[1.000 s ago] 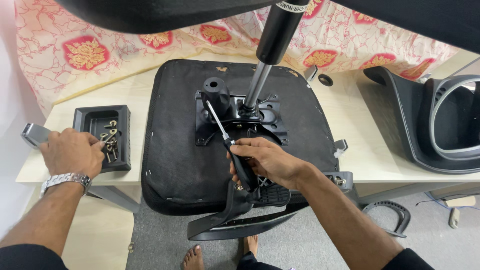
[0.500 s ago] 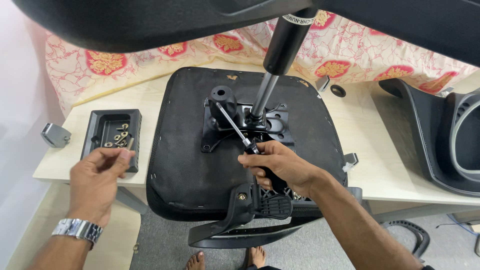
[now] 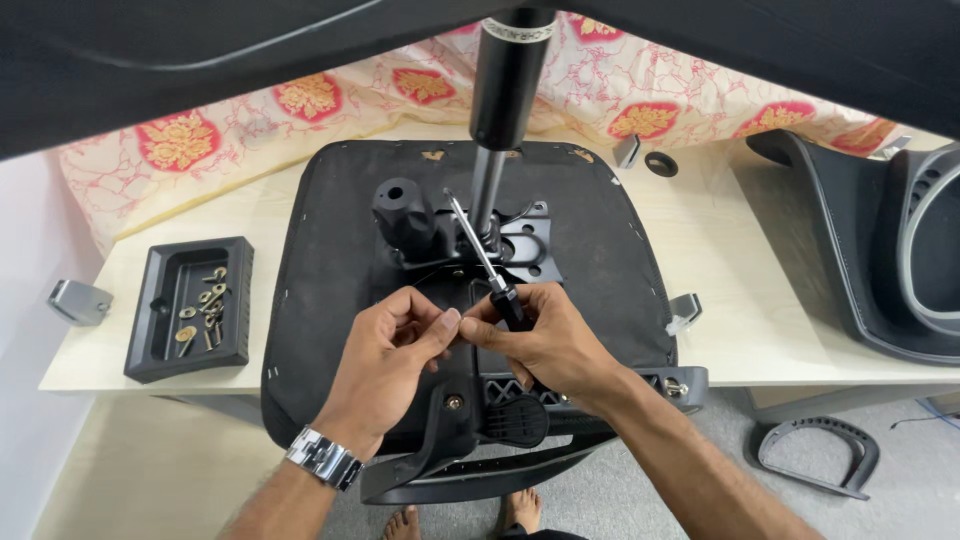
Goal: The person attaches a black plastic bracket to the underside of an office chair seat using a screwdriver and multiple screws. They then position the chair's gas lift mechanism onto the seat and secure it with additional screws.
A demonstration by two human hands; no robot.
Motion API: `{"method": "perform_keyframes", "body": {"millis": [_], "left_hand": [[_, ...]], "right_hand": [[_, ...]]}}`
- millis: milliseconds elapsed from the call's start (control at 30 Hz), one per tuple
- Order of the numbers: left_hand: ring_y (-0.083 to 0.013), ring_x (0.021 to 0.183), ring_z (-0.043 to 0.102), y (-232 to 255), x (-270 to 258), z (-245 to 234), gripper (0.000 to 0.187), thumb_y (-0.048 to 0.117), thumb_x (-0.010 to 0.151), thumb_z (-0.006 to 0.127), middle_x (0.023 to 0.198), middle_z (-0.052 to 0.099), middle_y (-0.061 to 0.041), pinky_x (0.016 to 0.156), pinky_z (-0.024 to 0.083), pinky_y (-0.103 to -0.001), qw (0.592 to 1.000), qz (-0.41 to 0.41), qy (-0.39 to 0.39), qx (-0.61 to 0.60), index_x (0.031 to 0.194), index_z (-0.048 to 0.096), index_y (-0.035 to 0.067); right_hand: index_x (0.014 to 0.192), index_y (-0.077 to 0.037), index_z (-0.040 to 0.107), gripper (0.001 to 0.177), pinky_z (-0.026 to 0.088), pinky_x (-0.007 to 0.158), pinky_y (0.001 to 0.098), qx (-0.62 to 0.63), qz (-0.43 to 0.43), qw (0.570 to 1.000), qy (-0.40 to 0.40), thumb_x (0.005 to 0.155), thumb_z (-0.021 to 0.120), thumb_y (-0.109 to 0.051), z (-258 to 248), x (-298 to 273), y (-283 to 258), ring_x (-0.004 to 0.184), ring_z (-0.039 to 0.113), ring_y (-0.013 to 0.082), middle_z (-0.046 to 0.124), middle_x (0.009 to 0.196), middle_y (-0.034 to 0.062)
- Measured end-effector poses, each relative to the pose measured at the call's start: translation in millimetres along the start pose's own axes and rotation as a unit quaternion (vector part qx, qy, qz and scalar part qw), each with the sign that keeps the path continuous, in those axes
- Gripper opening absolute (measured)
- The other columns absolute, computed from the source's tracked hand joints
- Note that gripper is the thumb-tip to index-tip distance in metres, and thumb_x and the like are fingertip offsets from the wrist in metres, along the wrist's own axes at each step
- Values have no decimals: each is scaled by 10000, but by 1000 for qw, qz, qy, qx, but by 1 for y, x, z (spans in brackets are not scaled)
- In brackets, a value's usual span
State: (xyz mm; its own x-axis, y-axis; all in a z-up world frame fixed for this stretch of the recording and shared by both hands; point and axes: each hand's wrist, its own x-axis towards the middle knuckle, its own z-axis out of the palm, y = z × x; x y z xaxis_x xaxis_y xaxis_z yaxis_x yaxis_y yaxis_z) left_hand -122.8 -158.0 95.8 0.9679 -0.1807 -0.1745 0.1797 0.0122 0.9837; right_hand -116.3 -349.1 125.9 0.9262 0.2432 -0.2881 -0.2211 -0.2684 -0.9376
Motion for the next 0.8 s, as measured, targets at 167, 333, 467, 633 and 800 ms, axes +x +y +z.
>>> {"method": "perform_keyframes", "body": {"millis": [167, 333, 467, 633, 800], "left_hand": [[-56, 616, 594, 12, 15, 33, 192, 263, 909, 690, 683, 693, 33, 582, 491, -237, 995, 25, -23, 89, 838, 735, 91], [-110, 614, 637, 9, 29, 53, 254, 307, 882, 713, 683, 723, -15, 620, 509, -287, 980, 34, -12, 196, 818, 742, 63], [-156, 668, 711, -9, 44, 40, 241, 295, 853, 713, 743, 749, -41, 668, 552, -338, 960, 89, 96, 246, 832, 737, 56], [-265, 664, 674, -43, 48, 0, 343, 332, 931, 687, 702, 692, -97, 694, 535, -405, 886, 25, 188, 423, 769, 711, 30], [-248, 588, 543, -68, 38, -16, 367, 270, 915, 653, 563, 633, -66, 656, 442, -425, 831, 189, 182, 491, 615, 641, 58]], "right_hand": [[971, 0, 789, 264, 364, 344, 224, 17, -20, 999, 35, 876, 758, -244, -29, -9, 13, 378, 461, 52, 654, 596, 38], [956, -6, 774, 240, 407, 365, 239, -34, 39, 990, 134, 861, 754, -226, -62, -3, 23, 397, 479, 67, 782, 751, 74], [950, -7, 757, 222, 404, 393, 249, -61, 131, 966, 215, 893, 732, -219, -89, 8, 32, 427, 481, 84, 780, 816, 99], [932, -8, 747, 206, 395, 401, 258, -63, 142, 965, 213, 901, 727, -211, -100, 20, 51, 439, 475, 89, 763, 807, 105], [922, 1, 744, 192, 424, 440, 298, -86, 141, 967, 192, 887, 757, -188, -99, 34, 59, 476, 526, 130, 766, 801, 112]]}}
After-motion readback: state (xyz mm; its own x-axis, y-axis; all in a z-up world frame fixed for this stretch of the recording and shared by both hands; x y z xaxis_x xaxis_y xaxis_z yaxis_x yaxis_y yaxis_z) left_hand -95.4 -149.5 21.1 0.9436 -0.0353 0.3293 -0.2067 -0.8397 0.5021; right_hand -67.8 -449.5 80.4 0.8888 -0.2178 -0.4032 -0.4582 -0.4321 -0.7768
